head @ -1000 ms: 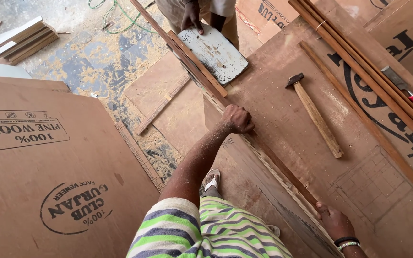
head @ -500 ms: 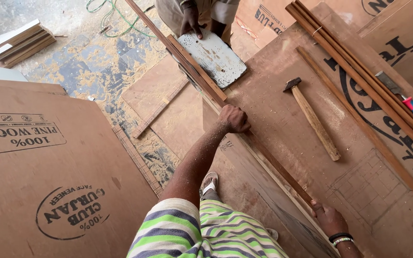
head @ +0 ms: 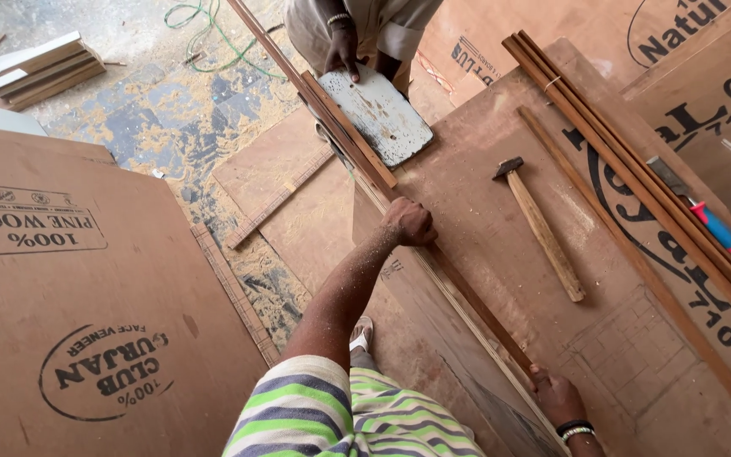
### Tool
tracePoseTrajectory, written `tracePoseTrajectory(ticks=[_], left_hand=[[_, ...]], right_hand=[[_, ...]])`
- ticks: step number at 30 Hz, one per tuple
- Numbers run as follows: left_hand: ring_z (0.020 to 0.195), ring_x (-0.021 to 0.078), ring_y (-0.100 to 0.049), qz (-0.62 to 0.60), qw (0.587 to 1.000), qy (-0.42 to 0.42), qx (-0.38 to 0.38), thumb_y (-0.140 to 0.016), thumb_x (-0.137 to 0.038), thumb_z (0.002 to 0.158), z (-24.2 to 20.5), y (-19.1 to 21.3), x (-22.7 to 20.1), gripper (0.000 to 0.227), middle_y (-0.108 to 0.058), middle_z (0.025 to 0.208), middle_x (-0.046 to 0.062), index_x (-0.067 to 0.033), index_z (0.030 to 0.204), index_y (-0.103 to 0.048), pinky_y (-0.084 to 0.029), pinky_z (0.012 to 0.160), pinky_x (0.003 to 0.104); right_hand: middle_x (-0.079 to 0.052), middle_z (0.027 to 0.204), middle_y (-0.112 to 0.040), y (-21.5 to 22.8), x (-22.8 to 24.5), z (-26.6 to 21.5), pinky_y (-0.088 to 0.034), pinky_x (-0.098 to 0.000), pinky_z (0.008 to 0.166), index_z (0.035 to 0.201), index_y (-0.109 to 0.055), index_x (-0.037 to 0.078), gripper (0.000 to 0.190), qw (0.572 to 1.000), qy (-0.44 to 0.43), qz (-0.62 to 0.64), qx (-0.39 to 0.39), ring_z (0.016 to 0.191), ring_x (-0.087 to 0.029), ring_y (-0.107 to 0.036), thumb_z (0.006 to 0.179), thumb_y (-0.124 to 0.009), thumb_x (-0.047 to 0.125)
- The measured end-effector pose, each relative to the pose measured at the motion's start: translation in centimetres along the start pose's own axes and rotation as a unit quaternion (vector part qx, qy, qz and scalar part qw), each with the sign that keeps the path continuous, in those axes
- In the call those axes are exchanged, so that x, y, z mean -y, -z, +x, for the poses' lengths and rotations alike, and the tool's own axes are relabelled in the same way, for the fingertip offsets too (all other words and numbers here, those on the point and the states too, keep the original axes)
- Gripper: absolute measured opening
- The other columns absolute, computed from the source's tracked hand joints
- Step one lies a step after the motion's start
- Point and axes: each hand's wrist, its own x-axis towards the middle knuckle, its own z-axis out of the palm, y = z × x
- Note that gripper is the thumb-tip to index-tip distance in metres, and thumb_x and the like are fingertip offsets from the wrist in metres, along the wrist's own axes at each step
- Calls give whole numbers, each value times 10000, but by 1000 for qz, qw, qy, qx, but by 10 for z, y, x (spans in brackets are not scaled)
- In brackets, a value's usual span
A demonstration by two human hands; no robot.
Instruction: Applying and fitting decorative wood trim strips to a plywood furniture piece using adhesive and manual alignment.
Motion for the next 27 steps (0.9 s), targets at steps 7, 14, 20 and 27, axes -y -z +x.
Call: tracePoseTrajectory(ticks=[7,14,20,27], left_hand=[[370,98,-328,-27,999,30,9,-563,-425,908,-10,22,2,499,-361,408,-53,-220,469,-443,-420,462,354],[935,220,-606,-48,986,-37,-153,-641,-335,786,-18,26,-2,203,-615,825,47,-132,792,-646,-474,939,396],[1318,345,-510,-97,883,139,-437,-655,-271,895,-57,-8,-51,409,-582,1294,167,-58,1231,-559,-372,1185,482],[838,224,-697,-536,736,379,-165,-605,-361,1035,-104,-31,-139,407,-726,923,155,12,1196,-593,-598,751,363]], right_hand=[[-105,594,-641,-5,7,-6,-491,-411,626,699,-723,82,863,1000,-7,-9,-18,614,-281,-653,883,-322,823],[-123,638,-666,17,22,-20,-501,-437,657,733,-726,82,844,998,-32,-51,12,662,-322,-675,907,-320,801],[-142,659,-697,11,36,-13,-525,-450,703,726,-724,90,833,999,11,-40,-11,718,-326,-687,900,-329,802],[-149,680,-711,9,78,-5,-529,-469,711,751,-731,90,856,999,16,-40,-12,733,-341,-710,889,-309,823]])
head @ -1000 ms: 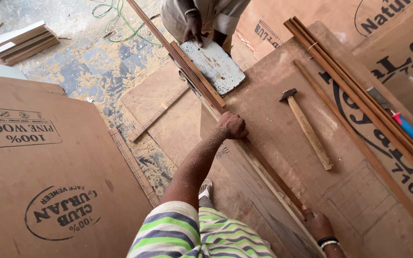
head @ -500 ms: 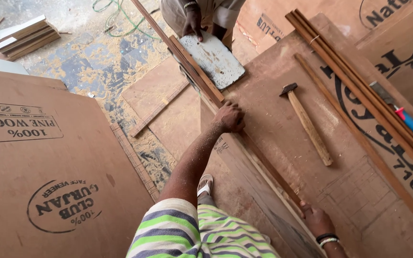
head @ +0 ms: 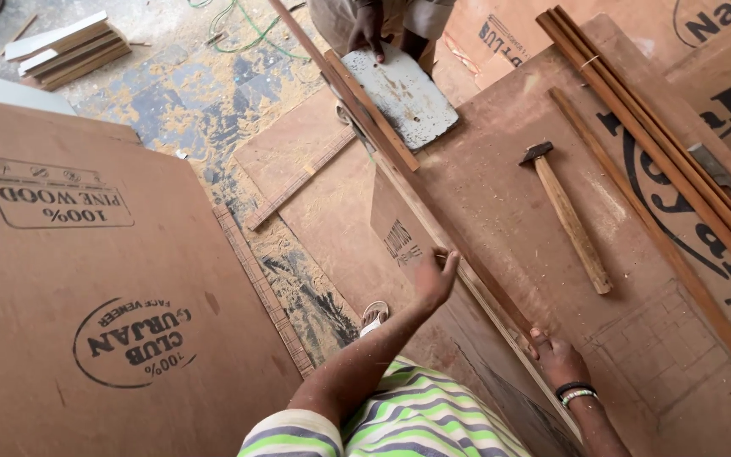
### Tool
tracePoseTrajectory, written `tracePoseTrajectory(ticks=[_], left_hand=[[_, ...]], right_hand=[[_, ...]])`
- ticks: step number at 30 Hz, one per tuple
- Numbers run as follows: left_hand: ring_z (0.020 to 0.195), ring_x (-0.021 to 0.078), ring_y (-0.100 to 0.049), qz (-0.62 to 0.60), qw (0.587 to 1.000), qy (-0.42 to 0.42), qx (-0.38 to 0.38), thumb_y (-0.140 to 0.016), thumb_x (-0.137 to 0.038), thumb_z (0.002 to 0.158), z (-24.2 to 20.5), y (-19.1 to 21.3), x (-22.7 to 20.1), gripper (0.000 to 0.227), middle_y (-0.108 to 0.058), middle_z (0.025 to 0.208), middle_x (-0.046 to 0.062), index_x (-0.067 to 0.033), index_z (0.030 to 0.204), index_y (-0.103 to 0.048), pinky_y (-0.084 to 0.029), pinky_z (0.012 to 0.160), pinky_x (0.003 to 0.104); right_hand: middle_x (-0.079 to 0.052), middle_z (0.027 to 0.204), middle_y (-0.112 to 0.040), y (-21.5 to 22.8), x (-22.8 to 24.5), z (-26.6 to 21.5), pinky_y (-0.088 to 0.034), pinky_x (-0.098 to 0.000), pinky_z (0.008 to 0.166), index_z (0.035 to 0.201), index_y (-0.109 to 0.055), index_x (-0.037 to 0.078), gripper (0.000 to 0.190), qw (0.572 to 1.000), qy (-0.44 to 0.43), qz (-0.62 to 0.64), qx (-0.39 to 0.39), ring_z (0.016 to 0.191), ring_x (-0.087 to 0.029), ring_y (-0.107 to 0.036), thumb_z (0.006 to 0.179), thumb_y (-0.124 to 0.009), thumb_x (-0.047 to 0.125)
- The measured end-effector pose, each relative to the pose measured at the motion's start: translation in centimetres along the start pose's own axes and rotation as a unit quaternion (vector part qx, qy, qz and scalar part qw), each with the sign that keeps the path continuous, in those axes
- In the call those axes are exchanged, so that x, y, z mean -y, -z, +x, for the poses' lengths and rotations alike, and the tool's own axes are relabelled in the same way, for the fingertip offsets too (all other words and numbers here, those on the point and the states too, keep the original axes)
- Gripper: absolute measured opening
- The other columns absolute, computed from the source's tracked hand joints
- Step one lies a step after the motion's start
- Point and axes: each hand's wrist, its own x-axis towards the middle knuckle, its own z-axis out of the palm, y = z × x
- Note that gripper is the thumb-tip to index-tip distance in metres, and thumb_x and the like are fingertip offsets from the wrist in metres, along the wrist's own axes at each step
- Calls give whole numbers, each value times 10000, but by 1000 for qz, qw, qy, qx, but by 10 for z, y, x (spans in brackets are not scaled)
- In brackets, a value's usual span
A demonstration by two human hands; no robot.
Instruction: Applying and fitting decorative wood trim strips to a plywood furniture piece using adhesive and manual alignment.
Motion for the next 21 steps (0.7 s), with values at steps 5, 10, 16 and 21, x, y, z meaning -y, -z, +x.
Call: tracePoseTrajectory(ticks=[5,10,16,21], left_hand=[[602,170,-685,27,992,43,119,-542,-404,1045,13,-2,-30,433,-751,839,128,-11,985,-713,-613,617,346],[594,167,-762,64,977,112,169,-503,-472,1040,64,-29,-3,547,-770,731,133,16,893,-701,-660,653,330],[637,199,-763,38,988,111,104,-496,-496,1046,62,-16,-16,580,-750,760,155,39,918,-677,-645,679,350],[650,202,-761,35,988,114,95,-483,-501,1051,74,-7,-18,572,-756,782,158,36,995,-672,-648,728,364]], right_hand=[[-145,673,-704,-5,13,11,-529,-472,706,769,-753,80,890,1000,-7,-10,11,723,-326,-718,905,-290,828],[-126,671,-709,-8,21,17,-530,-465,730,790,-785,89,839,1000,-8,4,17,722,-307,-719,925,-340,788],[-146,703,-738,2,56,8,-536,-463,747,804,-794,70,791,1000,-7,25,13,749,-325,-733,941,-407,746],[-160,836,-776,-4,60,20,-538,-487,817,876,-812,127,716,1000,20,0,-15,870,-366,-730,949,-421,722]])
